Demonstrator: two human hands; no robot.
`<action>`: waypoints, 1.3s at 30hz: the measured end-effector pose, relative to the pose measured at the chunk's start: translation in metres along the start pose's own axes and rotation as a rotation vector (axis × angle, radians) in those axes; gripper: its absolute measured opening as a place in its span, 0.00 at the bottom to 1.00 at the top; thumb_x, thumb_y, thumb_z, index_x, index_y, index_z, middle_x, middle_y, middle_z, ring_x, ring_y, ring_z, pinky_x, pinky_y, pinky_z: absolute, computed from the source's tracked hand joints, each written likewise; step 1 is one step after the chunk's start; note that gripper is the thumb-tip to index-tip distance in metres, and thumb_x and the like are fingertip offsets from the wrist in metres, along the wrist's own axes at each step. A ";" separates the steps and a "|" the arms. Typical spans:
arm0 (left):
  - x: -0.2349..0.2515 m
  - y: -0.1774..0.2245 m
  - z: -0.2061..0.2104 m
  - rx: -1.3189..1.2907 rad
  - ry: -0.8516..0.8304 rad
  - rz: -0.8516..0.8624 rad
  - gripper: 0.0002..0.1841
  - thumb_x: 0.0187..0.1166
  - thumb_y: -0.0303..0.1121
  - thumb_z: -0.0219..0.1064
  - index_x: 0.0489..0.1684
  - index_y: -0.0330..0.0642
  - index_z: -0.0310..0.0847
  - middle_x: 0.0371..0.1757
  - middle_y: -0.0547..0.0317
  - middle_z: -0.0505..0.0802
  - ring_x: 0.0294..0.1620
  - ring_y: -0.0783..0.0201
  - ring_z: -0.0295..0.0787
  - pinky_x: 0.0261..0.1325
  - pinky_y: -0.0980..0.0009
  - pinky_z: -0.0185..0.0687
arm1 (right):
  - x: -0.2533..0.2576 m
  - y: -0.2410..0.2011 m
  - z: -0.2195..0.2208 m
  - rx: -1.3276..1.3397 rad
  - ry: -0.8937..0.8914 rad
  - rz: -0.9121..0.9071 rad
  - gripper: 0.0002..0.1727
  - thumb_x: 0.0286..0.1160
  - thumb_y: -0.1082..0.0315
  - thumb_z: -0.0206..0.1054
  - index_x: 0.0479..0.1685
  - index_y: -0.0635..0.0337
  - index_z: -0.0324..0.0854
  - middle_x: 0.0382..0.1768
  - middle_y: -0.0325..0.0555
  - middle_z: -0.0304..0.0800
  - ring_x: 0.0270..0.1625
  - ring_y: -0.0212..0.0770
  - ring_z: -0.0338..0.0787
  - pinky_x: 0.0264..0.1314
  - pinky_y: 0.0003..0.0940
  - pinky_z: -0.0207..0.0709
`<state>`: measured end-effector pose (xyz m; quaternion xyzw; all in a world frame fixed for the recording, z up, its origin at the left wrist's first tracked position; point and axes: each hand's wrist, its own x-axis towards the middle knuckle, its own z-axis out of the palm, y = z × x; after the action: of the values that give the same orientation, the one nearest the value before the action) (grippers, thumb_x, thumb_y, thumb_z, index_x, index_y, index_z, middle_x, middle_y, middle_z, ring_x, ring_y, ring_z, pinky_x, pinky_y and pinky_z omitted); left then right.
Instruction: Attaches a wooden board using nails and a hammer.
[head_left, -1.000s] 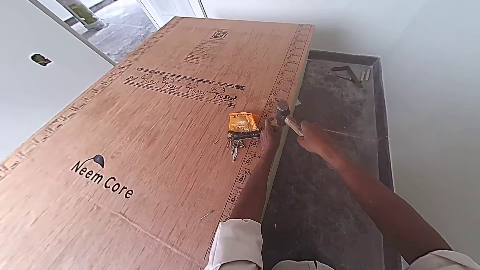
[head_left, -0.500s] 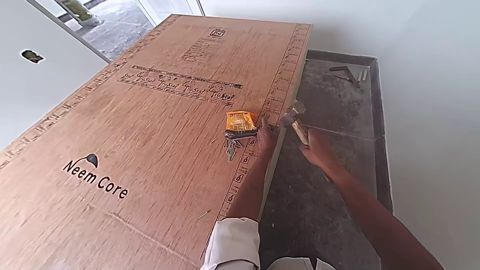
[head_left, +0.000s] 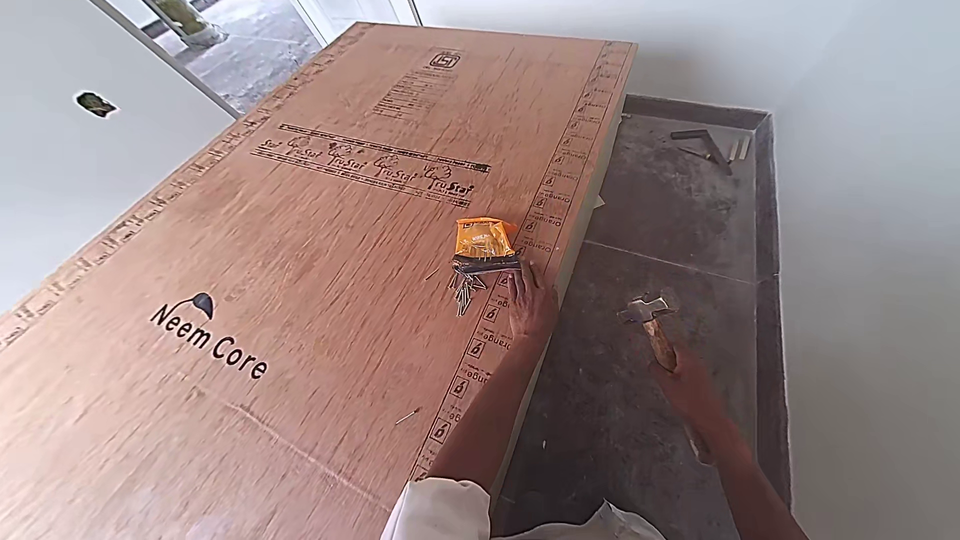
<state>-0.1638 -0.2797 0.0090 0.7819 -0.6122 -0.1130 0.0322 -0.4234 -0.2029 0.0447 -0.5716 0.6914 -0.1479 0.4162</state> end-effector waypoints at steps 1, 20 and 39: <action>0.001 -0.001 0.001 0.001 -0.020 0.006 0.37 0.92 0.49 0.48 0.93 0.30 0.48 0.95 0.34 0.51 0.97 0.42 0.42 0.96 0.51 0.34 | 0.004 -0.002 0.000 0.027 0.000 -0.014 0.17 0.80 0.61 0.68 0.52 0.69 0.79 0.26 0.48 0.78 0.25 0.42 0.78 0.31 0.43 0.75; 0.006 -0.010 0.012 -0.014 0.060 0.076 0.38 0.89 0.50 0.49 0.93 0.31 0.50 0.95 0.39 0.55 0.96 0.45 0.48 0.95 0.48 0.37 | 0.110 -0.152 0.004 -0.529 -0.131 -0.271 0.31 0.91 0.42 0.51 0.47 0.66 0.78 0.30 0.57 0.83 0.38 0.57 0.89 0.43 0.55 0.81; 0.008 -0.011 0.012 0.027 0.081 0.084 0.39 0.89 0.48 0.47 0.94 0.28 0.45 0.96 0.37 0.51 0.98 0.44 0.40 0.96 0.49 0.32 | 0.100 -0.147 -0.013 -0.206 0.033 -0.369 0.32 0.92 0.41 0.49 0.48 0.65 0.79 0.24 0.48 0.81 0.23 0.44 0.85 0.31 0.45 0.83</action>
<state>-0.1545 -0.2838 -0.0057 0.7600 -0.6440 -0.0717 0.0511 -0.3346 -0.3424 0.1121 -0.7256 0.5933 -0.1592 0.3101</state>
